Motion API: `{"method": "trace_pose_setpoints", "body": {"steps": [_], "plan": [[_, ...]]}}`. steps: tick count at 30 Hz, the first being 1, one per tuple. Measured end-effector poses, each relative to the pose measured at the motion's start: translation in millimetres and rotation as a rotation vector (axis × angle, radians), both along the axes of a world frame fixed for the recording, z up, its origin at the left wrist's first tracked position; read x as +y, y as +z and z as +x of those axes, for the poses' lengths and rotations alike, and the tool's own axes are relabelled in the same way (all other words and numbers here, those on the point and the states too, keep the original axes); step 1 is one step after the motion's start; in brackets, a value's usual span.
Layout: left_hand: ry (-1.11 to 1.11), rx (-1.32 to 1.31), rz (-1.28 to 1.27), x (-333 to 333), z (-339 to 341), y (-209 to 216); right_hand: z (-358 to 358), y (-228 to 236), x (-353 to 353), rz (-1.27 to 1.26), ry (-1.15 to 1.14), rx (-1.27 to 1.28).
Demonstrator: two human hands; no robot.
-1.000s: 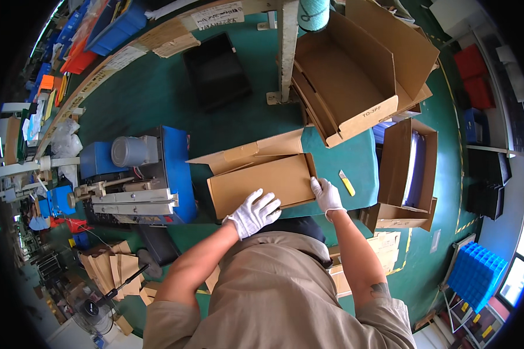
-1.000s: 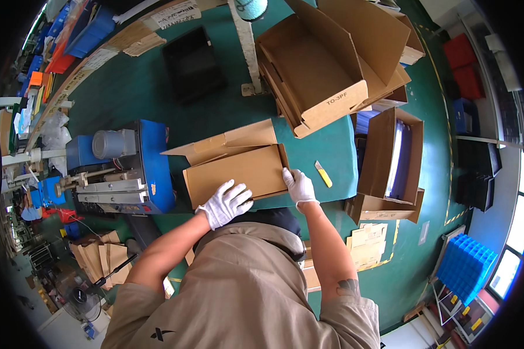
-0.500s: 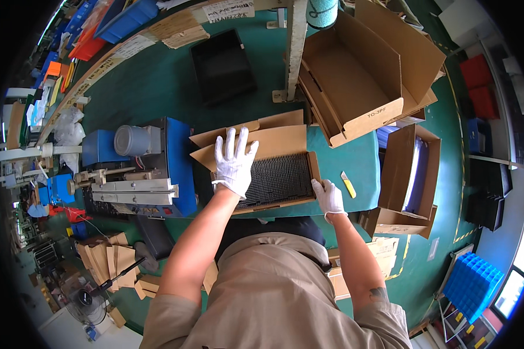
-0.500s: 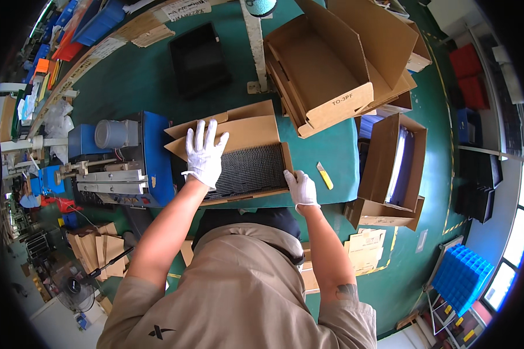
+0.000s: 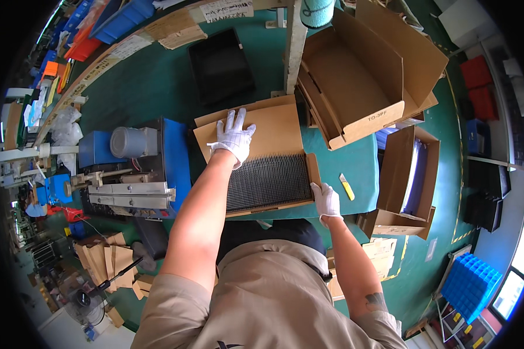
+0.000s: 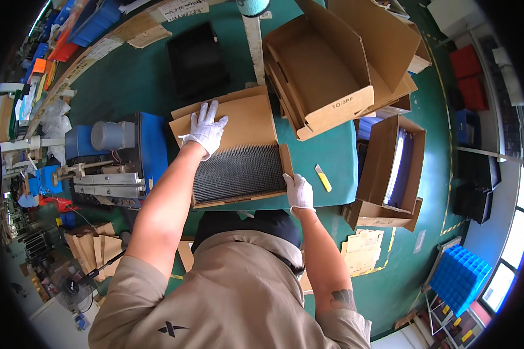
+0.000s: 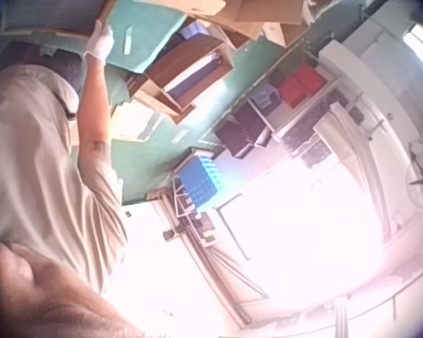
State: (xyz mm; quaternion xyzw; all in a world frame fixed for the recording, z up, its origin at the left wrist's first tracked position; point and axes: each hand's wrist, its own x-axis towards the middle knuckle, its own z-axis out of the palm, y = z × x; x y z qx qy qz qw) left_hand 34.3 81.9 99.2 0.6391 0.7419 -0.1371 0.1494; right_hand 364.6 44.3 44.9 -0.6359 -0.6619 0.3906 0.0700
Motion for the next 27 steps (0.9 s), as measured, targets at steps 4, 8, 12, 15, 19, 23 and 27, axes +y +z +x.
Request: {"method": "trace_pose_setpoints", "body": {"steps": [4, 8, 12, 15, 19, 23, 27], "plan": [[0.026, -0.032, 0.038, 1.9, -2.4, -4.0, -1.2, 3.5, 1.8, -0.010, 0.013, 0.020], [0.015, -0.055, 0.389, -38.7, 14.4, -2.1, 0.4, -3.6, -0.5, -0.024, 0.006, -0.006], [-0.063, -0.167, 0.568, -87.1, 10.0, 7.8, -9.5, 11.4, 3.3, 0.049, 0.059, -0.062], [-0.052, -0.166, 0.576, -117.1, 8.5, 11.5, -21.5, 10.6, 5.9, 0.405, 0.174, -0.084], [0.126, -0.104, 0.569, -154.7, 9.1, 6.0, -45.8, 39.5, 31.2, 0.651, 0.615, -0.213], [0.400, -0.150, 0.641, -179.2, 16.1, -19.5, -59.6, 25.2, 44.6, 0.595, 0.706, -0.289], [0.699, -0.344, 0.582, -207.1, 5.6, -65.9, -80.7, 36.7, 49.0, 0.422, 0.626, -0.292]]}}
